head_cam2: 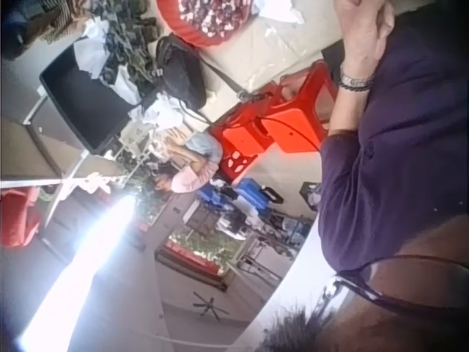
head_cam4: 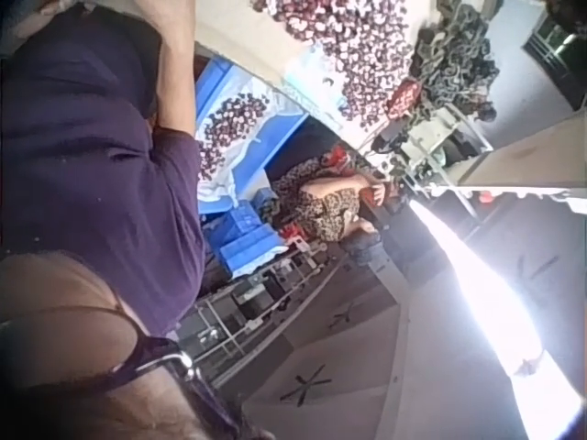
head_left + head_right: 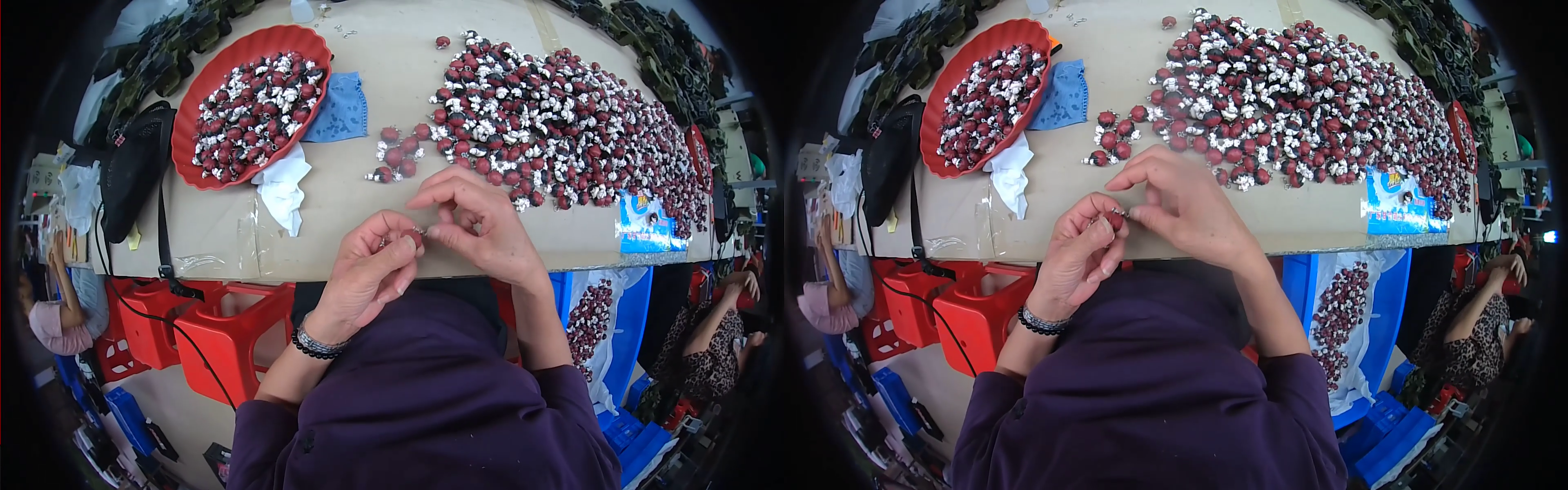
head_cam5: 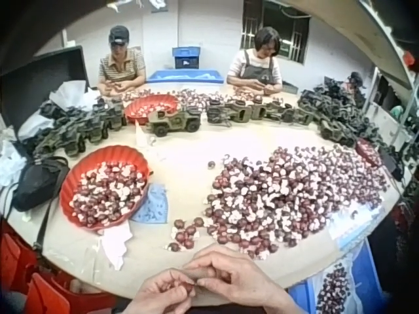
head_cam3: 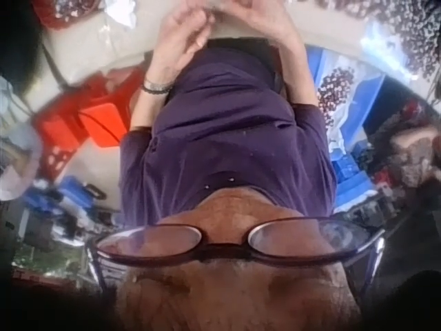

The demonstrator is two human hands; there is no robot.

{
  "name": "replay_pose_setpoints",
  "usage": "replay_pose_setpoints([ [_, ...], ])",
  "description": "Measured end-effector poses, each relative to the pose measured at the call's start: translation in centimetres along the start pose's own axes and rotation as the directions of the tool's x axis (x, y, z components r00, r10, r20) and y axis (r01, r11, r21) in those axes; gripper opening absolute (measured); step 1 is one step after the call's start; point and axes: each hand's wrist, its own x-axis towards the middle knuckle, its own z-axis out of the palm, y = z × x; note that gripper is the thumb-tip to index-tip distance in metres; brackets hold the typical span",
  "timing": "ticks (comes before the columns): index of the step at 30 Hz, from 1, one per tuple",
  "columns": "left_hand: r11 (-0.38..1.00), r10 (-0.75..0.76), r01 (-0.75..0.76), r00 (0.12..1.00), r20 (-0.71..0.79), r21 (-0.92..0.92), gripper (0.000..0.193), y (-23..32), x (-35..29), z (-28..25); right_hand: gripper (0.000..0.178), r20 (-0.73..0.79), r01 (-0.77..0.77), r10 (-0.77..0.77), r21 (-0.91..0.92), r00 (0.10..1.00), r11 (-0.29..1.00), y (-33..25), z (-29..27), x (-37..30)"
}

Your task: The person gathers figurine pieces across the workbench by hand, then assembles the figurines by fitting the components together by hand.

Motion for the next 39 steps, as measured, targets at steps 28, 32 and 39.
replay_pose_setpoints([
  [28, 0.990, 0.122, -0.114, 0.988, -0.094, 0.086, 0.027, 0.8, 0.4, 1.2, 0.022, -0.109, 0.145, -0.125, 0.194, 0.986, 0.970, 0.5, 0.8, 0.4],
  [32, 0.989, 0.103, -0.093, 0.991, -0.080, 0.113, 0.026, 0.6, 0.6, 1.3, 0.029, -0.070, 0.209, -0.212, -0.049, 0.975, 0.977, -0.2, 1.1, 0.1],
  [39, 0.996, 0.022, -0.025, 0.999, 0.032, 0.081, 0.031, 0.2, -0.2, -0.4, 0.036, 0.005, 0.079, -0.079, 0.009, 0.997, 0.997, -0.6, 0.3, 1.5],
])
